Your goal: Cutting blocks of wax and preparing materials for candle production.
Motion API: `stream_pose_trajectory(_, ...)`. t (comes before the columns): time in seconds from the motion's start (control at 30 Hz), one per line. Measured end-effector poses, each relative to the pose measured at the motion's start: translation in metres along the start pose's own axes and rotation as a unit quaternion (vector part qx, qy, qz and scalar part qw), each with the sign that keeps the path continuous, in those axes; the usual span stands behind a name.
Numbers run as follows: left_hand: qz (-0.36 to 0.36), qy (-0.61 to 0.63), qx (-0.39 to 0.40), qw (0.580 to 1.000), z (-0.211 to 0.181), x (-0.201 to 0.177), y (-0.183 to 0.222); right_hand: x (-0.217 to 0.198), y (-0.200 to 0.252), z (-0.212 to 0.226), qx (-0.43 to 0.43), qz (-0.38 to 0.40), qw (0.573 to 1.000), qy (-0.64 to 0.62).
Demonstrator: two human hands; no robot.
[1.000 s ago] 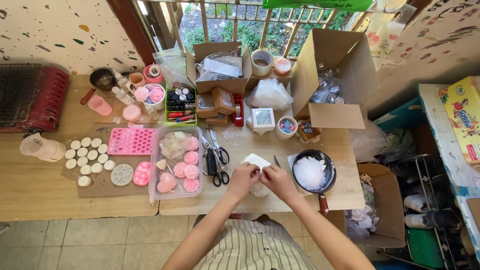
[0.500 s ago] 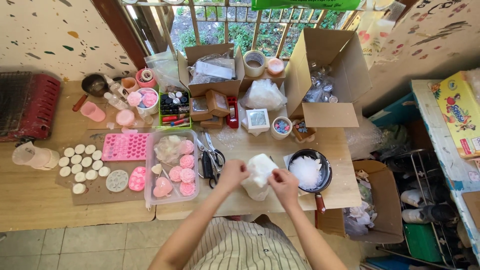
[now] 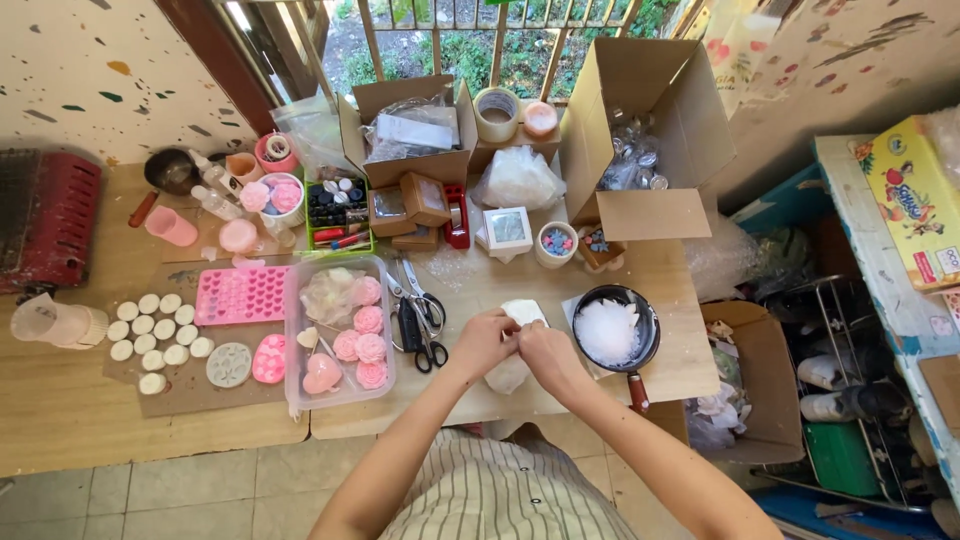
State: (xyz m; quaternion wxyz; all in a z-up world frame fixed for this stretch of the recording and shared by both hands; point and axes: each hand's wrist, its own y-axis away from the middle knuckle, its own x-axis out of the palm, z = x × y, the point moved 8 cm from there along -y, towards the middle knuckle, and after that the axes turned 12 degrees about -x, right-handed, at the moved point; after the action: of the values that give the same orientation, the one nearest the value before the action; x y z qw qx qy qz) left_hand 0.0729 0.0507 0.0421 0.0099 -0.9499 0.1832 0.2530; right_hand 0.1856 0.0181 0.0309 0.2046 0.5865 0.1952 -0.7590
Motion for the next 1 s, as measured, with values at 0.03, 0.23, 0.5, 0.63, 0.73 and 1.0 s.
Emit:
stream_pose_trajectory(0.03,-0.003,-0.029,-0.003,1.0,-0.001,0.002,0.0,-0.001,0.0,-0.002,-0.008,-0.004,1.0,0.003)
stream_pose_trajectory(0.23,-0.03,-0.075,0.037,0.996,-0.016,-0.003,0.013,-0.014,0.012,0.01,-0.069,-0.063,0.995,0.019)
stream_pose_trajectory(0.5,0.052,-0.08,0.043,0.994,-0.007,0.011,-0.007,-0.046,0.032,0.026,-0.118,-0.212,0.97,-0.03)
stream_pose_trajectory(0.63,0.095,-0.082,0.009,0.992,0.0,0.023,-0.018,-0.061,0.044,0.026,-0.043,-0.297,0.946,-0.12)
stream_pose_trajectory(0.73,0.087,-0.124,0.009,0.988,-0.012,0.023,-0.019,-0.056,0.054,0.008,0.089,-0.316,0.925,-0.189)
stream_pose_trajectory(1.0,0.13,-0.258,0.119,0.95,-0.021,0.042,-0.019,-0.043,0.037,0.01,0.025,-0.197,0.98,-0.022)
